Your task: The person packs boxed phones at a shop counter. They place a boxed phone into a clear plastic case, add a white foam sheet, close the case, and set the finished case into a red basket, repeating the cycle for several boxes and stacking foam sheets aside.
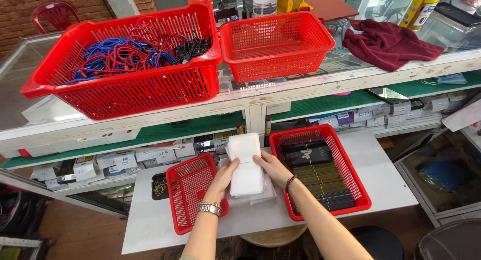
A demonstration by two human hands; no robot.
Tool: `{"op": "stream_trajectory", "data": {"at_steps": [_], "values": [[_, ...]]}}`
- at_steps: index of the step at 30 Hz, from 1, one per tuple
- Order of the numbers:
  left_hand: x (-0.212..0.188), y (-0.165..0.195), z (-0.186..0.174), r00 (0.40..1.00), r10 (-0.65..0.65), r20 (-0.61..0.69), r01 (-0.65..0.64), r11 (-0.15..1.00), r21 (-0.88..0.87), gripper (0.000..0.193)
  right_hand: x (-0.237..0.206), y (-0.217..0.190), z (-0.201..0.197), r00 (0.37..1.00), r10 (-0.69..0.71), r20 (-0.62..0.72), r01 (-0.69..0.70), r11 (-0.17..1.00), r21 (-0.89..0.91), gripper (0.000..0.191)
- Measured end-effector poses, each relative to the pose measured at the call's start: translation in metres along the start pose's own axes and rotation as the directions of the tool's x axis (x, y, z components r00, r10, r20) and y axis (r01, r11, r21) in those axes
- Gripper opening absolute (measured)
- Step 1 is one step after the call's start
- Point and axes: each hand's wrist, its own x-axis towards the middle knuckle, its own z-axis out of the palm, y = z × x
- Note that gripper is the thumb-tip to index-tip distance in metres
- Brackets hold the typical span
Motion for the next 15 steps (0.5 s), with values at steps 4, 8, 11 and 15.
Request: {"op": "stream_trajectory", "data": {"at_steps": [4,8,11,15], "values": [[0.002,0.005,0.014,0.999,-0.024,-0.030,0.022,0.998,-0.061,0.080,0.003,0.003,0.022,0.980,-0.035,-0.194,0.030,0.999,-0.029,0.046],[0.013,-0.003,0.041,0.978,0.081,-0.195,-0.081,0.997,0.007,0.087,0.001,0.010,0.044,0.891,-0.157,-0.426,0.044,0.963,-0.264,0.049],[0.013,-0.004,0.045,0.974,0.112,-0.195,-0.125,0.991,-0.055,0.090,-0.002,0.010,0.036,0.880,-0.255,-0.400,0.122,0.937,-0.328,0.050],[0.004,-0.004,0.043,0.981,0.074,-0.177,-0.099,0.985,-0.142,0.090,0.006,0.007,0.026,0.896,-0.342,-0.282,0.253,0.917,-0.308,0.053]]}}
